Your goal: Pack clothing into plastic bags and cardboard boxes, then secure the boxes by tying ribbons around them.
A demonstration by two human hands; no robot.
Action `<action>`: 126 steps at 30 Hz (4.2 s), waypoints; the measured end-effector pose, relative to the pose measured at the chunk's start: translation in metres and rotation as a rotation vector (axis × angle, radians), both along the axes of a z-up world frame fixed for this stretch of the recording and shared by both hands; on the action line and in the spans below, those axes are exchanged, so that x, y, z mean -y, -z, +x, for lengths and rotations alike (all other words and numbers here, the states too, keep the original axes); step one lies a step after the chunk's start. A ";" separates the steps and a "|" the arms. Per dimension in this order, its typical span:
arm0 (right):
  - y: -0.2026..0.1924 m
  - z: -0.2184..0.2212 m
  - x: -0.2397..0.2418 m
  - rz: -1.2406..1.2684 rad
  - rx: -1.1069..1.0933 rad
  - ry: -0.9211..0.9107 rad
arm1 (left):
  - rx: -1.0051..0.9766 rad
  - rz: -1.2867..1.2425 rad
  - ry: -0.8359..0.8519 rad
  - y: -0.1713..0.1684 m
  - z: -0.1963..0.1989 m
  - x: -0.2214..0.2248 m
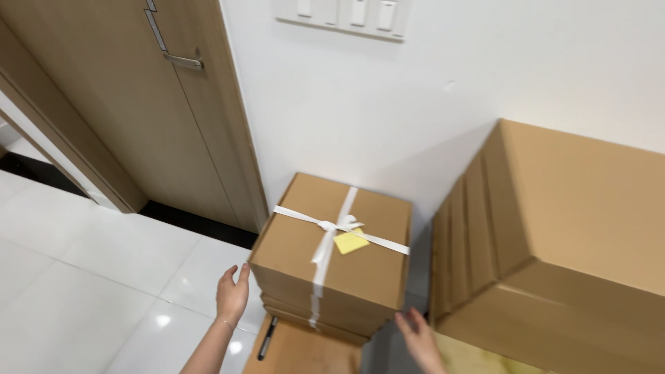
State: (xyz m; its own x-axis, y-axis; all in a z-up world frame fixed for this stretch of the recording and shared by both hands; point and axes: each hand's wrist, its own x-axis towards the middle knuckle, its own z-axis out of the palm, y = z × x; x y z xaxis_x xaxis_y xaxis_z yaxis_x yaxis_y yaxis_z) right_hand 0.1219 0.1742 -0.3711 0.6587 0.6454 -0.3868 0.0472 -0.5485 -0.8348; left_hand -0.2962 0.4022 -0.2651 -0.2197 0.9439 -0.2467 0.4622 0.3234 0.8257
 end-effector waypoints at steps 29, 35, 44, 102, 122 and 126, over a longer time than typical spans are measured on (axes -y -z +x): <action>-0.238 -0.096 0.016 0.565 -0.250 0.345 | 0.928 -0.139 -0.093 -0.065 -0.052 0.077; -0.281 -0.099 0.115 0.832 -0.247 0.202 | 1.058 0.054 -0.078 -0.127 -0.075 0.194; -0.344 -0.060 0.371 1.090 -0.113 0.219 | 1.105 0.071 0.104 -0.210 -0.030 0.417; -0.123 0.277 0.594 0.253 1.333 -0.503 | 0.049 0.522 1.089 -0.101 0.536 0.680; -0.199 0.435 0.734 0.415 0.381 0.286 | 0.440 -0.626 1.436 -0.088 0.763 0.751; -0.175 0.546 0.743 0.416 -0.189 0.250 | 0.222 -0.428 1.472 -0.106 0.843 0.761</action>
